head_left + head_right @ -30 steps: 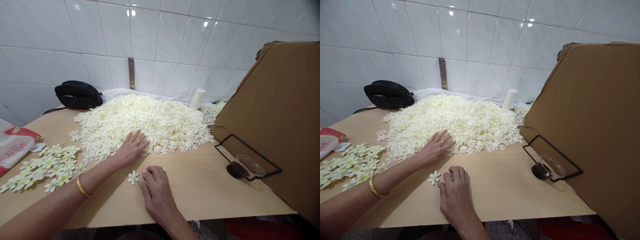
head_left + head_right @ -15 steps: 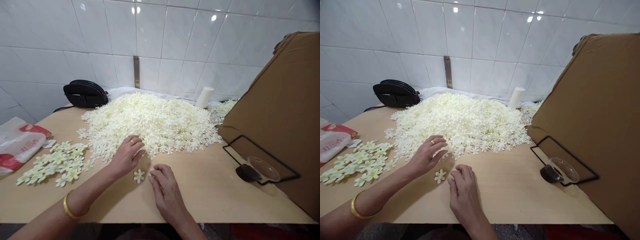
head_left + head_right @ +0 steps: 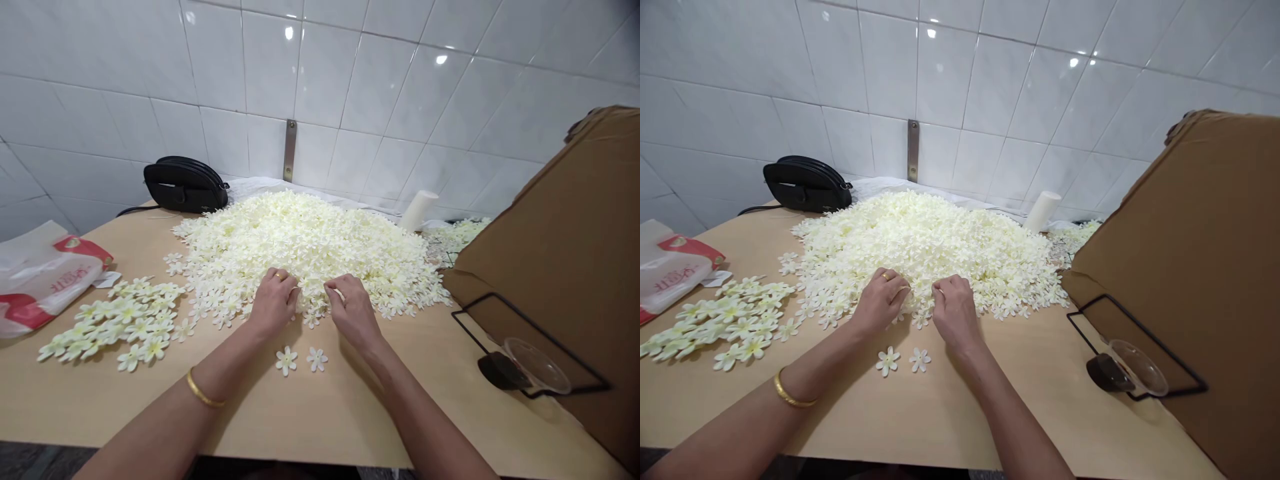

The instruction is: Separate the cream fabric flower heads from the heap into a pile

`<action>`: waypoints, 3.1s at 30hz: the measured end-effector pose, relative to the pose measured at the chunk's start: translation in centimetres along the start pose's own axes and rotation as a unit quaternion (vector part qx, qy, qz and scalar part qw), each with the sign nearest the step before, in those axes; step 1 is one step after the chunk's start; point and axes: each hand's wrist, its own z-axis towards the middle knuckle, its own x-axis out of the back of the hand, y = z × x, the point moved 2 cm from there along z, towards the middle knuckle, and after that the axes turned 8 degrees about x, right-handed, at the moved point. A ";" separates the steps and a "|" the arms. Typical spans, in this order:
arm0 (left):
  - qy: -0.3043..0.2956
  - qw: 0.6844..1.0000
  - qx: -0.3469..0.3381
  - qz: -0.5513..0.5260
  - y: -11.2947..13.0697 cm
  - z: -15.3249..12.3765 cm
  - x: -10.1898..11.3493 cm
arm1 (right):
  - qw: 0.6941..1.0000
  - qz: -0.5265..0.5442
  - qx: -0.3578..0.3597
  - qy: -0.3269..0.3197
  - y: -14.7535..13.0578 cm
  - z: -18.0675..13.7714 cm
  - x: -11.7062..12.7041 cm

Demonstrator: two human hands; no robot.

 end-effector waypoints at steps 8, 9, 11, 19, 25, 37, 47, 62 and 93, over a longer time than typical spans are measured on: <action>-0.007 0.999 0.013 -0.035 -1.3 -0.2 0.3 | 0.998 -0.020 -0.062 0.026 1.8 2.0 -2.5; -0.009 0.999 0.015 -0.039 -1.3 -0.2 0.4 | 0.997 -0.020 -0.070 0.029 2.0 2.1 -2.8; -0.012 0.999 0.020 -0.043 -1.4 -0.1 0.5 | 0.995 -0.020 -0.086 0.039 2.4 2.2 -2.9; -0.020 0.998 0.037 -0.041 -1.4 -0.1 0.6 | 0.991 -0.003 -0.101 0.089 3.4 2.1 -2.8; -0.024 0.998 0.035 -0.040 -1.4 -0.1 0.4 | 0.991 -0.059 -0.085 0.086 2.8 1.4 -3.5; -0.023 0.998 0.034 -0.048 -1.4 -0.2 0.3 | 0.991 -0.112 0.075 -0.020 0.7 0.5 -3.2; -0.016 0.999 0.018 -0.043 -1.3 -0.2 0.4 | 0.998 -0.058 0.038 -0.008 0.1 -0.5 -1.9; 0.003 0.998 -0.021 -0.066 -0.8 -0.8 -0.1 | 0.984 -0.137 0.056 -0.104 -1.7 -6.2 -0.5; -0.129 0.991 -0.028 -0.008 1.5 -8.8 3.4 | 0.991 -0.099 0.078 -0.045 -1.0 0.3 -1.6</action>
